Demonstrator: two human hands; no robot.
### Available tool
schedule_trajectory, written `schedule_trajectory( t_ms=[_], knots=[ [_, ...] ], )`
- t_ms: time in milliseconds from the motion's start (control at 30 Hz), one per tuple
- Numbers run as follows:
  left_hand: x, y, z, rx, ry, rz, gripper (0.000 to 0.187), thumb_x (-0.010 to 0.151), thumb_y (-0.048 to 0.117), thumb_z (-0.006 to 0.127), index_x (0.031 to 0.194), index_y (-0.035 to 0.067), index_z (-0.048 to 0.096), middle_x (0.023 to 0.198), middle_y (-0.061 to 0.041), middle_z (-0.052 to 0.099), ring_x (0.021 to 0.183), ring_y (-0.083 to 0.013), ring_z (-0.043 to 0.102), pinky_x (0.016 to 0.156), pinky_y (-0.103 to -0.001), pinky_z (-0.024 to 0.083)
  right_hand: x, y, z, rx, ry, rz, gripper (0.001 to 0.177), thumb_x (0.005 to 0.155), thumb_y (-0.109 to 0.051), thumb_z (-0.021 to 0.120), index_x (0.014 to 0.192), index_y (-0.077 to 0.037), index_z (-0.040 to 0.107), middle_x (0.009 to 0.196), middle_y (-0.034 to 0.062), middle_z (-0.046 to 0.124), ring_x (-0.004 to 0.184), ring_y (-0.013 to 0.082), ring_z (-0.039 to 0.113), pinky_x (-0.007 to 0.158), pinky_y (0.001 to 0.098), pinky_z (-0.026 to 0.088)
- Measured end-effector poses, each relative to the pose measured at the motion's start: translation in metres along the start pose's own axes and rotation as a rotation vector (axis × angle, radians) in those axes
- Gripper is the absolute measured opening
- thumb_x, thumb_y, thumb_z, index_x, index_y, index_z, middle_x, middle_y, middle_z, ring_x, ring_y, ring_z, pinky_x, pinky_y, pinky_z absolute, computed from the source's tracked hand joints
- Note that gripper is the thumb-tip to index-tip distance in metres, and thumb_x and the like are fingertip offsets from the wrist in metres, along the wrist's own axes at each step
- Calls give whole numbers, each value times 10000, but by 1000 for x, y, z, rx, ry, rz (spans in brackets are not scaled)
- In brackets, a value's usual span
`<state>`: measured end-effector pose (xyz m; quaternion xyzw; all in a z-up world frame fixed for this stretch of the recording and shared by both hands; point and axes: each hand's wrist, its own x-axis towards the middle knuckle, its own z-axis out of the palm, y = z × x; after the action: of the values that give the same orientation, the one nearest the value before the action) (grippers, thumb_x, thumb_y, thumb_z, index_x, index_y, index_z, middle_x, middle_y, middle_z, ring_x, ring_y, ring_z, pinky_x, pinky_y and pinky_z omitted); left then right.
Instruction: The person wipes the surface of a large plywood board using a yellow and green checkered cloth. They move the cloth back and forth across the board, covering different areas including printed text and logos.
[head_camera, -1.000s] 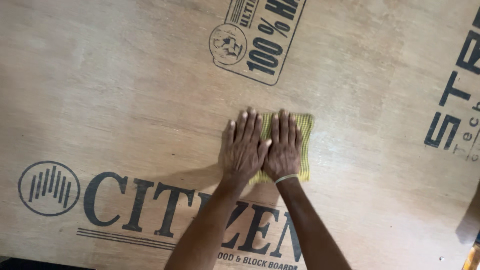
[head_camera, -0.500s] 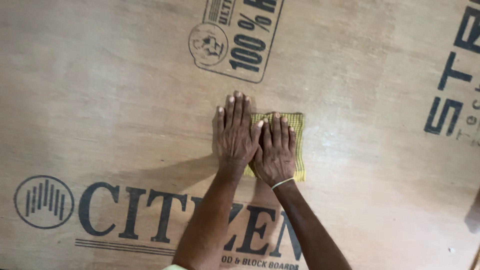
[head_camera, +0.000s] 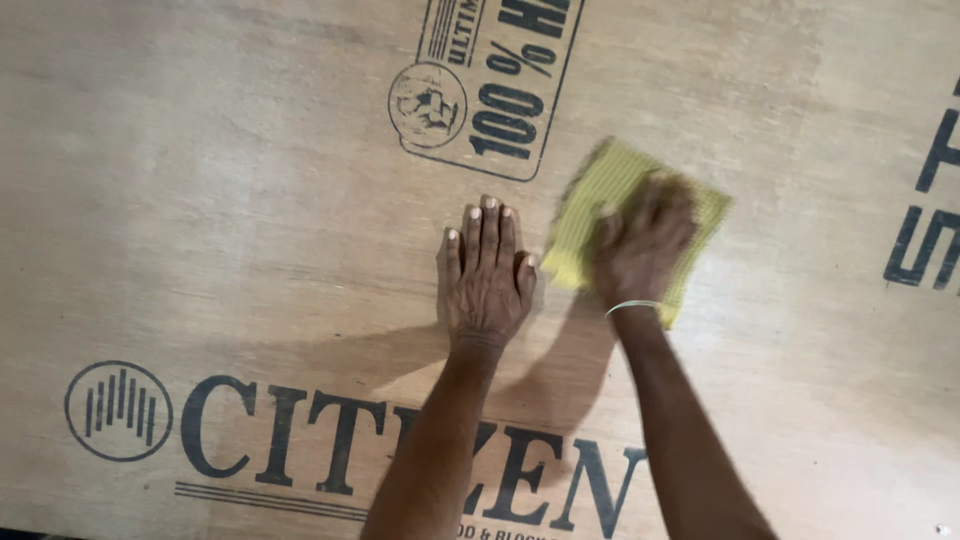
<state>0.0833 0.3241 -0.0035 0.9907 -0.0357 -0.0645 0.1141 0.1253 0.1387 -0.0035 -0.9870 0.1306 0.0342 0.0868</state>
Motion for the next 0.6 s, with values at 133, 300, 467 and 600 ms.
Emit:
schedule_trajectory(
  t_ms=[133,300,467,600],
  knots=[
    [2,-1,-1,26,-40,-12,653,1047,430,250,1628,134,247,1733,-67,141,1594,-227,123,1287,-468,61,-4,-33,12,-8,-156,-340,757,1060,-553,336,1649,-86,242,1707,204,125,1583,386,80,1280,547,63],
    [1,1,-6,-17,-47,-11,641,1052,416,272,1635,153,248,1718,-75,143,1582,-243,128,1280,-483,72,66,18,-14,-3,-110,-242,778,1049,-569,362,1664,-110,235,1718,209,92,1589,393,55,1277,575,38],
    [0,1,-1,5,-19,-2,644,1055,417,269,1636,140,237,1721,-84,142,1580,-249,138,1275,-483,86,50,59,-35,-22,-80,133,727,1069,-580,375,1679,-202,253,1721,217,123,1613,403,83,1299,571,44],
    [1,2,-2,-5,-26,-18,644,1057,426,255,1639,152,218,1727,-67,134,1587,-237,126,1284,-477,74,4,16,-5,-41,-104,-132,755,1035,-582,347,1677,-217,190,1723,215,77,1590,375,67,1275,551,20]
  ],
)
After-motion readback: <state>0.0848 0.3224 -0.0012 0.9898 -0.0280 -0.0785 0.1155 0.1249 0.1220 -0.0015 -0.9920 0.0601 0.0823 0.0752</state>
